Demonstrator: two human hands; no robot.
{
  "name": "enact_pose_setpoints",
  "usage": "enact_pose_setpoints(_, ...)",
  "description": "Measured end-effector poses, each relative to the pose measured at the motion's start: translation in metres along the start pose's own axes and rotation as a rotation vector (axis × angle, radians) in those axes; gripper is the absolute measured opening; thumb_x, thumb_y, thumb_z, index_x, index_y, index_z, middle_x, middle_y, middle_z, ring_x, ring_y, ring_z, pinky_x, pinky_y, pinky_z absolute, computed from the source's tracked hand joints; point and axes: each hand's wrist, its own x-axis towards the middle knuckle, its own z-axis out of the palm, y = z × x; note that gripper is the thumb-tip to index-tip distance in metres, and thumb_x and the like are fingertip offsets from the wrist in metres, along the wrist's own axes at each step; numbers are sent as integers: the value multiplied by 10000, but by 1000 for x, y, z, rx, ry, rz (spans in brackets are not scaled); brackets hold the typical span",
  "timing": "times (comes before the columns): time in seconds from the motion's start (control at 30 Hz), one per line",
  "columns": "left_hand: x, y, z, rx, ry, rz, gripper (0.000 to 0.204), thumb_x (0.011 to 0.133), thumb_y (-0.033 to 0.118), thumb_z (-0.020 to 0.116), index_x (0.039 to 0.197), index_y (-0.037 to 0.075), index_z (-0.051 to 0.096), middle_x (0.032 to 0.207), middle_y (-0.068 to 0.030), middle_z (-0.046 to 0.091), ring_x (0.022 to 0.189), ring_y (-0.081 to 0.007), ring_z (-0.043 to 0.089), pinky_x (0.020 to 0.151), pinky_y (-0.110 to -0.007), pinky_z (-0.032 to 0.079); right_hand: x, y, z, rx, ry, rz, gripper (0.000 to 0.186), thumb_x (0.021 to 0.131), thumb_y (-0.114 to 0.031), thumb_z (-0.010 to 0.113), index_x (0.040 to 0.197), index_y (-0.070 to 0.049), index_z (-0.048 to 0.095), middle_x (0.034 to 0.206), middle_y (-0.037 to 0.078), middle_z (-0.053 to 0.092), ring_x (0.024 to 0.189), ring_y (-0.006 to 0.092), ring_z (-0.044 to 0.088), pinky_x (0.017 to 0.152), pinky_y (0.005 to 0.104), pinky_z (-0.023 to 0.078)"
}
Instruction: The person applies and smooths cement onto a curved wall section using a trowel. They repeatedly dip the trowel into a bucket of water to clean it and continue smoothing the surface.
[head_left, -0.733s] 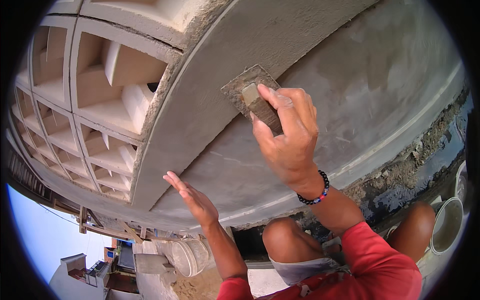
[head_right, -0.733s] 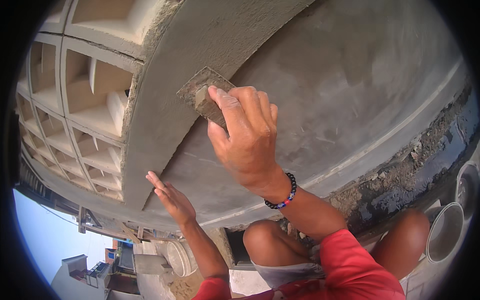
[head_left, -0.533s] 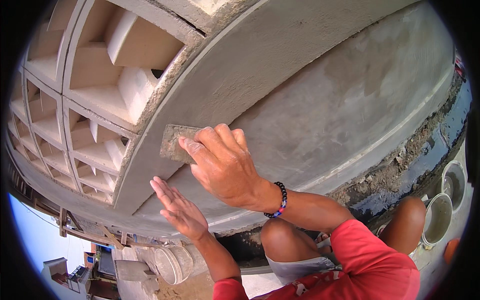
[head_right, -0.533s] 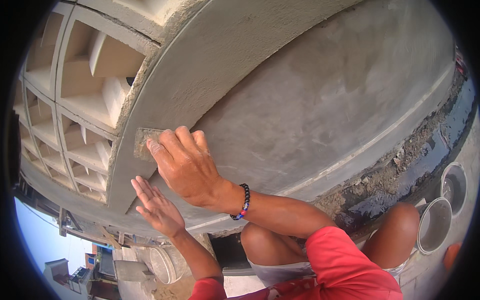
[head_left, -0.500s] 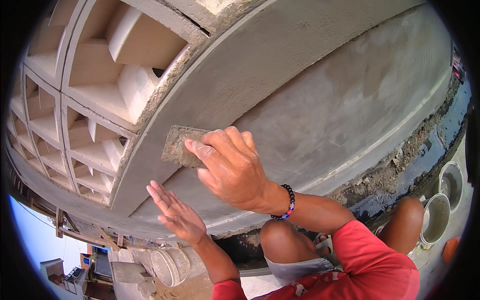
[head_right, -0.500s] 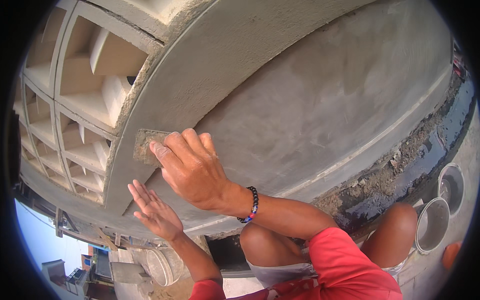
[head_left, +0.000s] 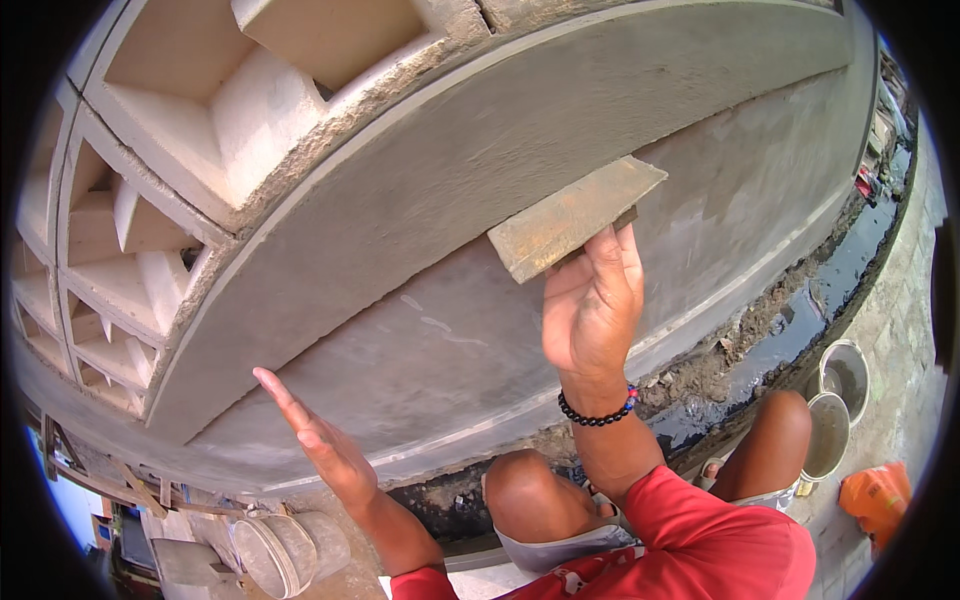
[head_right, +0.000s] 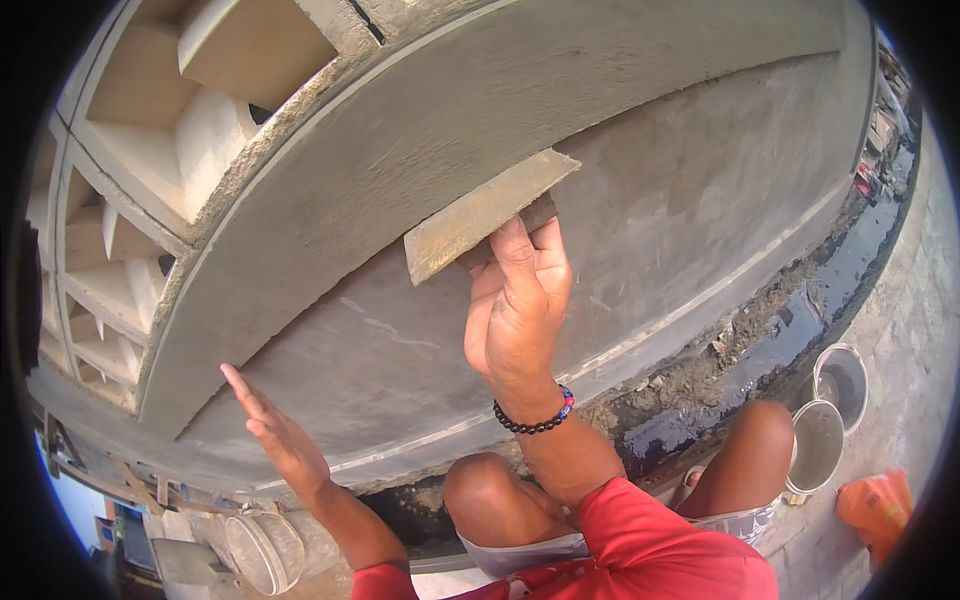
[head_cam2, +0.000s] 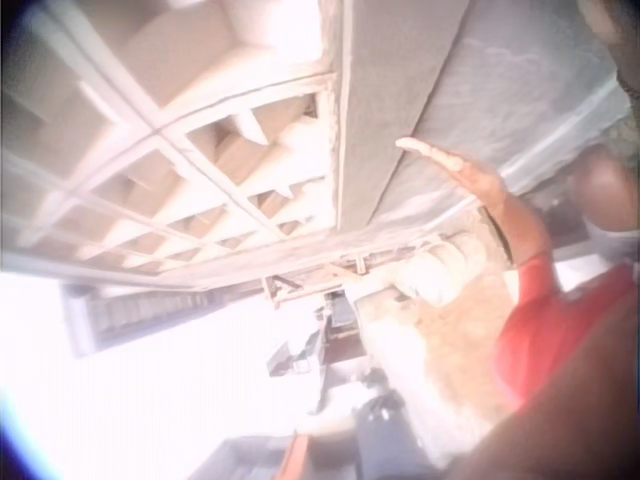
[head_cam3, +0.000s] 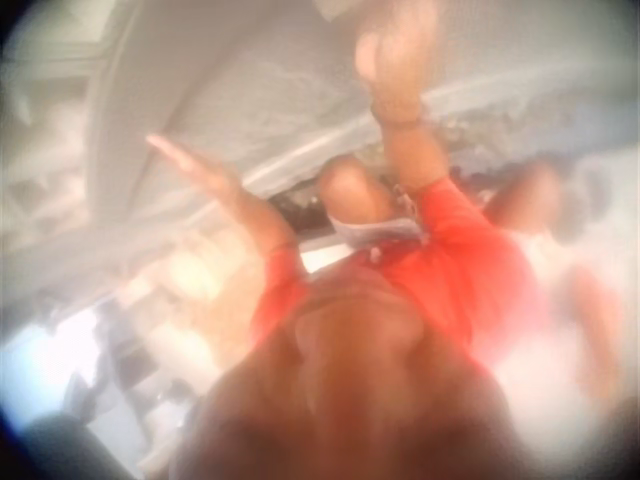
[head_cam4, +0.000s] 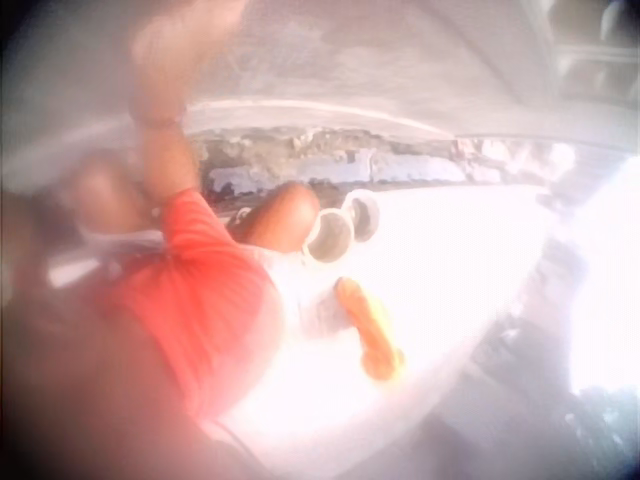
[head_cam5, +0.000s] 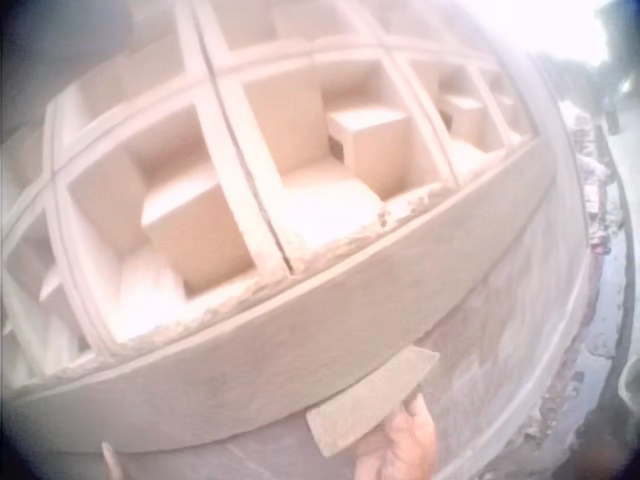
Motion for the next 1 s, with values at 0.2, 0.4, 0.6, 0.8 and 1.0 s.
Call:
enact_pose_setpoints(0.2,3,16,-2,-15,-15,-68,774,991,567,232,1522,14,125,1583,-166,157,1479,-267,62,1175,-419,-25,-59,35,19,33,-14,244,449,947,-138,598,1334,7,423,1246,80,550,1145,168,513,986,349,406)
enact_pose_setpoints(0.4,1,16,-16,22,10,-41,712,1004,525,231,1533,59,132,1576,-181,177,1477,-288,62,1169,-445,-42,-37,-15,-15,-512,-8,-162,369,903,-61,644,1222,60,504,1093,89,608,989,136,580,868,282,482)
enact_pose_setpoints(0.6,-2,19,-6,-28,65,25,710,1006,507,234,1527,36,132,1569,-210,169,1476,-292,62,1173,-440,-32,46,-49,-10,-1086,99,-577,298,841,-37,679,1123,27,605,995,63,591,868,134,583,731,291,492)
enact_pose_setpoints(0.8,-2,37,16,-58,158,97,734,994,520,252,1512,8,169,1553,-238,192,1464,-304,136,1179,-427,20,-38,23,47,-1339,-513,-568,509,643,-29,733,1142,-25,634,919,79,555,834,244,544,737,359,389)
enact_pose_setpoints(1.0,-14,30,-15,-33,239,122,685,1008,476,229,1513,18,168,1561,-211,195,1469,-288,113,1171,-434,0,23,-49,12,-1199,-70,-736,340,760,-17,691,1093,25,636,958,103,603,833,199,595,734,328,473)
